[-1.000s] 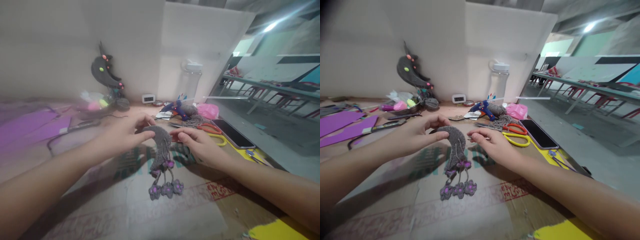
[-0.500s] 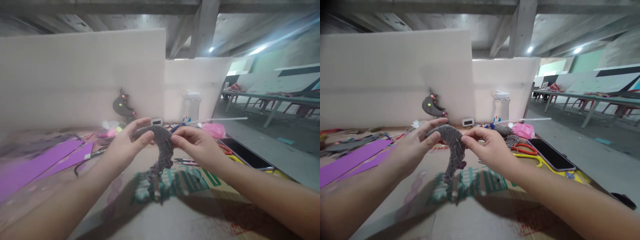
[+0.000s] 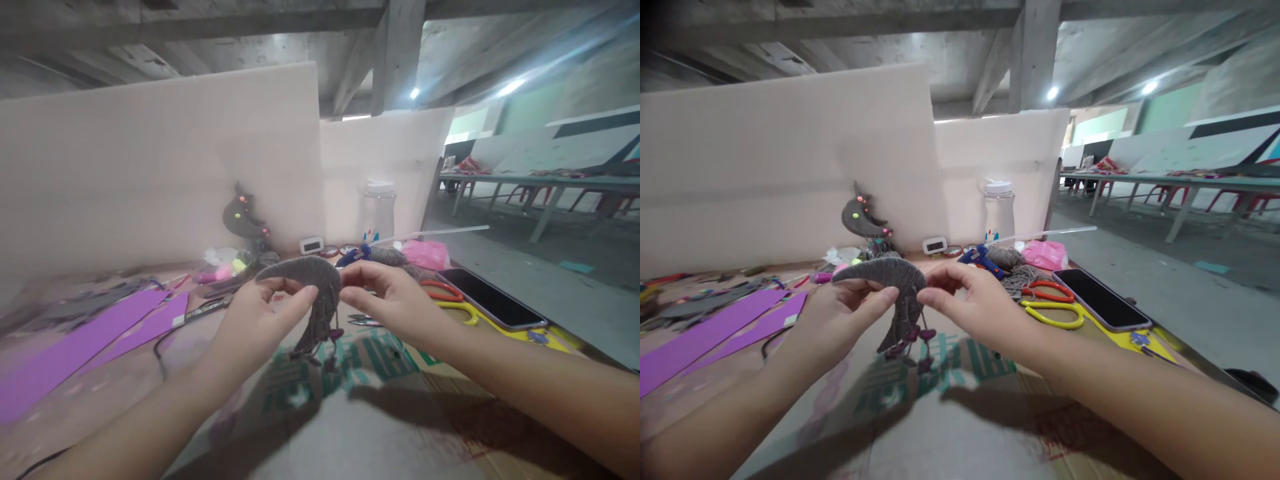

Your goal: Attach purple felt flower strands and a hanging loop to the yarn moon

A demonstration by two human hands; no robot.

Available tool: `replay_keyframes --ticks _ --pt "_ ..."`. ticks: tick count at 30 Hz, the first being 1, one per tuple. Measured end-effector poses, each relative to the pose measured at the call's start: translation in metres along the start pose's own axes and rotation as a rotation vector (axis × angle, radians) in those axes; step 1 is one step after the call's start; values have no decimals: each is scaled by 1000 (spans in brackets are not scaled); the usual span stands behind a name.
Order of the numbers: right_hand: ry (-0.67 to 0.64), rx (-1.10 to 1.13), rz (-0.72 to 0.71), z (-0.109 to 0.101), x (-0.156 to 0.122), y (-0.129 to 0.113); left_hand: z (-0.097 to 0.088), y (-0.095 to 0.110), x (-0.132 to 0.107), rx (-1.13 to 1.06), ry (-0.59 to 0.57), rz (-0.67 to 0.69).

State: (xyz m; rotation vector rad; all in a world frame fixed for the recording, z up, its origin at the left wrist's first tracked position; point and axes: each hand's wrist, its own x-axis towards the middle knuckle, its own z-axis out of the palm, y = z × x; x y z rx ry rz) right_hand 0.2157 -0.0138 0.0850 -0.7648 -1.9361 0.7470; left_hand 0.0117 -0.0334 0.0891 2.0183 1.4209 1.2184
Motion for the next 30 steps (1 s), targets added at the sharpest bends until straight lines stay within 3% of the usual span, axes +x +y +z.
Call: replay_keyframes --ticks 8,14,25,27,30 --pt "23 -32 18 3 -4 -6 0 10 -4 157 7 122" --pt "24 -71 -22 1 -4 -9 -1 8 -4 110 -18 115" --pt "-78 80 -60 -7 -1 -2 -2 1 0 -69 -107 -17" --pt "-32 87 -97 -10 -1 -3 -1 0 0 -80 -99 -22" --pt "171 37 -124 -18 1 -8 -2 0 1 -67 -72 -22"
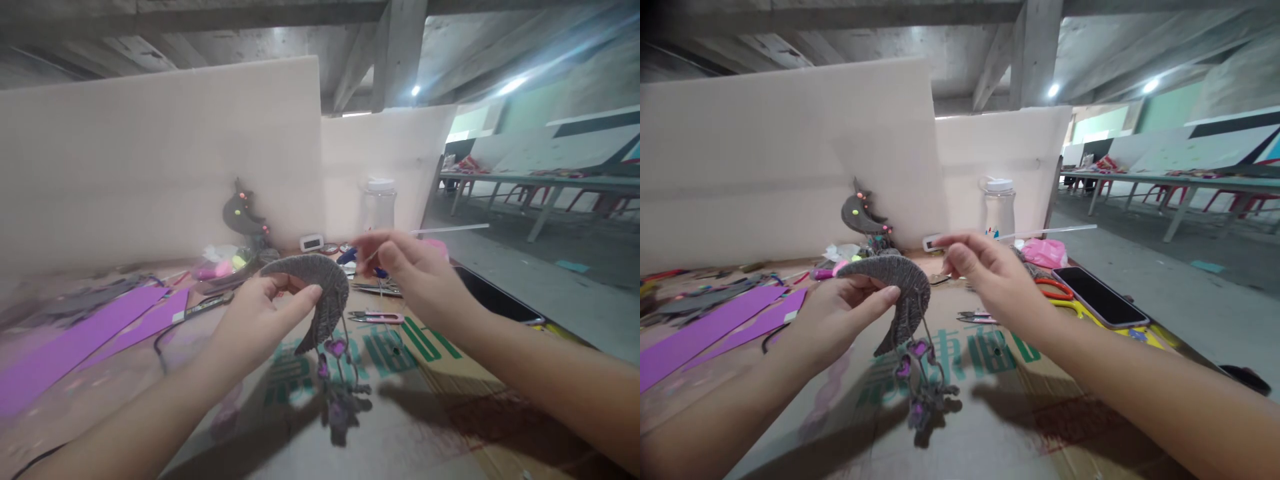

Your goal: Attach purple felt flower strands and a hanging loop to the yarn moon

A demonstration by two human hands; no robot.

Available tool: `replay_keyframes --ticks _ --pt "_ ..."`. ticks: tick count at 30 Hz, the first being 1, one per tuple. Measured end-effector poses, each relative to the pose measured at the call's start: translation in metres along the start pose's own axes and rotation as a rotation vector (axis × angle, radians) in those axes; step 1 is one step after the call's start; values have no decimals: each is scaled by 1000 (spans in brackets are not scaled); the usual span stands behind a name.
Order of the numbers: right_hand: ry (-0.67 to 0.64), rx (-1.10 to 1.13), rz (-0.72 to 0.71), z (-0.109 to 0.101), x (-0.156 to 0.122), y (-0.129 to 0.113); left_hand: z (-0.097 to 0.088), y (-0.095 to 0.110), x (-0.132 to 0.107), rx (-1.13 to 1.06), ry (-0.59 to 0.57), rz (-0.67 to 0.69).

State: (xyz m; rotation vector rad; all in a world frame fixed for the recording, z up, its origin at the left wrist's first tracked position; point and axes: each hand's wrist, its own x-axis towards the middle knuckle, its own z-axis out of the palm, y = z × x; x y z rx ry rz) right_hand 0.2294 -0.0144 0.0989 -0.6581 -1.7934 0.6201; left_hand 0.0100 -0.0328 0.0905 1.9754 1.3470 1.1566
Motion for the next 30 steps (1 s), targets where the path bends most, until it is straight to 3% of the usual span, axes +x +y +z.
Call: replay_keyframes --ticks 5,9,11,15,18,22,26,30 --pt "306 -138 -15 -24 15 -1 -4 1 2 52 13 -14" --pt "411 -131 -38 -44 28 8 -7 -2 3 58 45 -45" --pt "344 -164 15 -45 30 13 -8 -4 5 55 52 -38" --pt "48 -220 150 -33 26 21 -9 -4 6 17 34 -3" --pt "-122 -240 114 -25 18 23 -9 -3 6 19 29 -2" --pt "-239 -392 102 -22 5 26 -8 -5 6 15 39 -25" --pt "-337 -434 252 -21 -5 42 -8 -6 6 18 26 -41" --pt "-338 -477 320 -20 -7 54 -7 -8 6 18 14 -68"
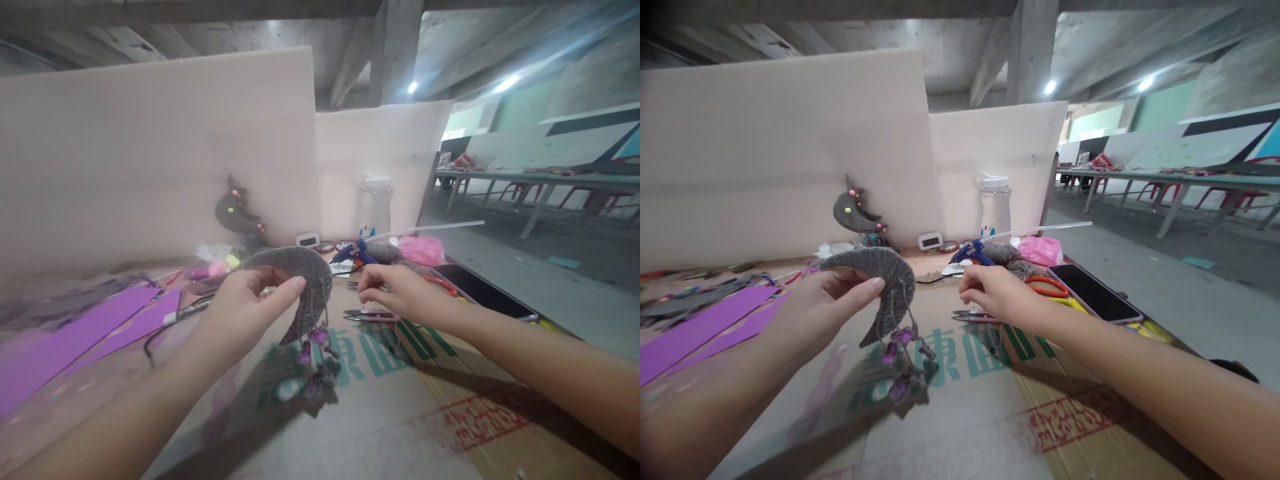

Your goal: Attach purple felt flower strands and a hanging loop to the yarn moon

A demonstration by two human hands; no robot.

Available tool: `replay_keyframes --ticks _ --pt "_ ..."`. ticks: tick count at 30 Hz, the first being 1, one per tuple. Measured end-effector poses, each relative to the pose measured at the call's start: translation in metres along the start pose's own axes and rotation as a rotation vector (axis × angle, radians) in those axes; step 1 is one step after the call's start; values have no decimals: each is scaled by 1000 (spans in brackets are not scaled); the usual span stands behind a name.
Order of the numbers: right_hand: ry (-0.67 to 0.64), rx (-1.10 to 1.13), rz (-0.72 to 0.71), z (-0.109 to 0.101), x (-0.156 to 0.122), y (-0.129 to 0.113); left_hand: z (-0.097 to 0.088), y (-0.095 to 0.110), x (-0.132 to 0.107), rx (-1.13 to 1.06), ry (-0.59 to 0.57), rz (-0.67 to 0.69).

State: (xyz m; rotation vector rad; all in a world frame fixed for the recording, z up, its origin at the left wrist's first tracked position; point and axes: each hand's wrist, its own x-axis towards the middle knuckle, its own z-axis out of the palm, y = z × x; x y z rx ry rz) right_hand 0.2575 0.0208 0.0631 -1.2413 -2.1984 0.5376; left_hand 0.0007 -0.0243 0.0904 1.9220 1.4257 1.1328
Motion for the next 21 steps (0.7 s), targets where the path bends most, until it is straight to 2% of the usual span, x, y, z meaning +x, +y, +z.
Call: replay_keyframes --ticks 3,9,12,16,21 --pt "2 -110 -36 -2 1 1 1 -1 0 -1 -15 -8" --pt "-131 -465 -131 1 3 11 -1 -1 0 -4 -21 -3" --pt "-114 -494 -192 6 3 18 -1 1 0 -11 -18 -8" --pt "-109 -511 -166 11 2 17 -1 1 1 -22 -14 -6" --pt "-196 -589 -190 14 4 23 -1 0 1 -28 -8 -5"
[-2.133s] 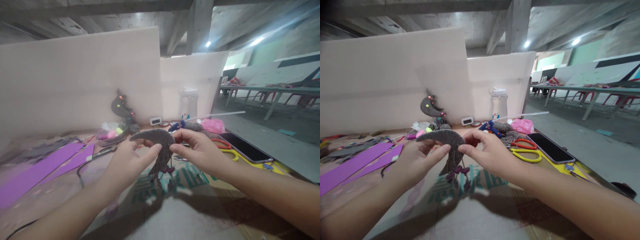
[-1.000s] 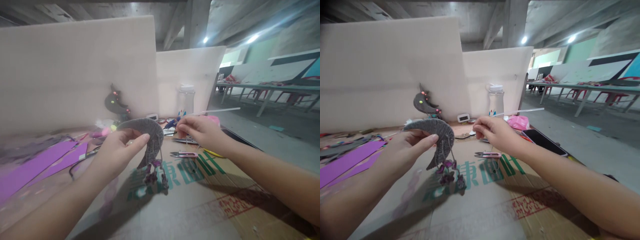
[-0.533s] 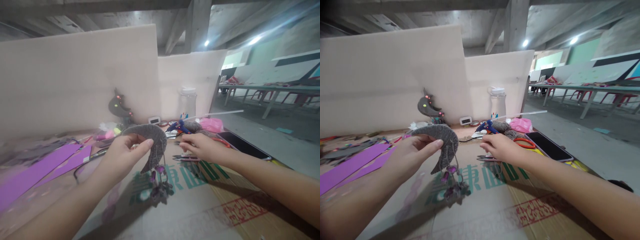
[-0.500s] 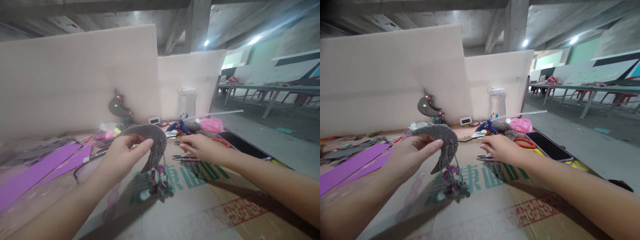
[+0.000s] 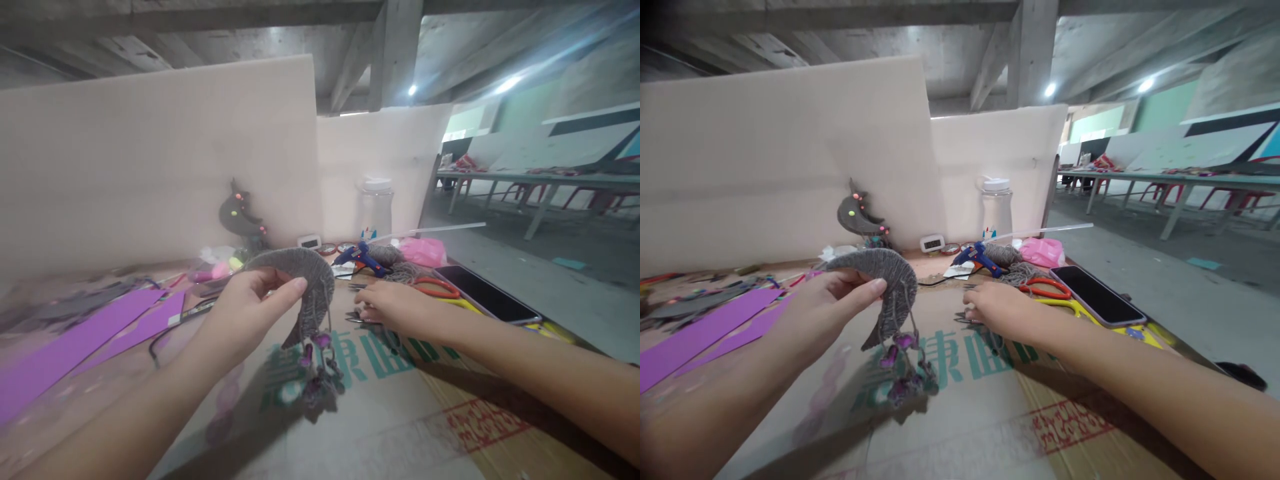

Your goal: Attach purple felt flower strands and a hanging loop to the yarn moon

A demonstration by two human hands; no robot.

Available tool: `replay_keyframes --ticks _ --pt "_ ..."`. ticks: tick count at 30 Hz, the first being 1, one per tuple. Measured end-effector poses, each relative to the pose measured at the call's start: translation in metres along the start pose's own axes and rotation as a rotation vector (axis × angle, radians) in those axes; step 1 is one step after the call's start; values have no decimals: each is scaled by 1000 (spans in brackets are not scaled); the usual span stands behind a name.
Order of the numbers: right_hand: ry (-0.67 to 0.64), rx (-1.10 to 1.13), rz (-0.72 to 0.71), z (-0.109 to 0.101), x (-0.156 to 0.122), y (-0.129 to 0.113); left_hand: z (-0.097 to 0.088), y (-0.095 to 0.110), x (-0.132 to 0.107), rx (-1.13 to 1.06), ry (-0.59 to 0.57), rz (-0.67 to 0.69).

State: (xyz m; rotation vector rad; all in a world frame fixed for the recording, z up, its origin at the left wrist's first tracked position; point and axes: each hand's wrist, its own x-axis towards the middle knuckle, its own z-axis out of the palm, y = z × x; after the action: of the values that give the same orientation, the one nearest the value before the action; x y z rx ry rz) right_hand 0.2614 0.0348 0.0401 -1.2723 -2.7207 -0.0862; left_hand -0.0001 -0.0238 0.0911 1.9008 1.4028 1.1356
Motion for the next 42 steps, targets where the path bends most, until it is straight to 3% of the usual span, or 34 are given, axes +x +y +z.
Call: replay_keyframes --ticks 5,11,14,18,20,23,29,36,42 --pt "-97 -43 10 9 1 4 0 0 0 -13 -12 -4" --pt "28 -99 62 15 5 1 1 2 -1 -8 -15 3" --pt "161 -27 91 2 8 3 1 5 -2 19 3 -8" --pt "469 175 135 -29 1 0 2 9 -4 -38 -17 -8" --pt "558 222 78 -44 -6 -5 3 11 -5 -58 -16 -13" --pt "634 125 -54 -59 -18 -17 4 13 -4 -100 -26 -24" --pt "777 -224 -462 -60 -34 -39 7 15 -3 -129 -31 -33" --pt "743 -268 -462 -48 -28 -41 8 18 -7 -116 -71 -34" --pt "755 -226 -491 -50 -30 -41 10 14 -7 -134 -90 -26"
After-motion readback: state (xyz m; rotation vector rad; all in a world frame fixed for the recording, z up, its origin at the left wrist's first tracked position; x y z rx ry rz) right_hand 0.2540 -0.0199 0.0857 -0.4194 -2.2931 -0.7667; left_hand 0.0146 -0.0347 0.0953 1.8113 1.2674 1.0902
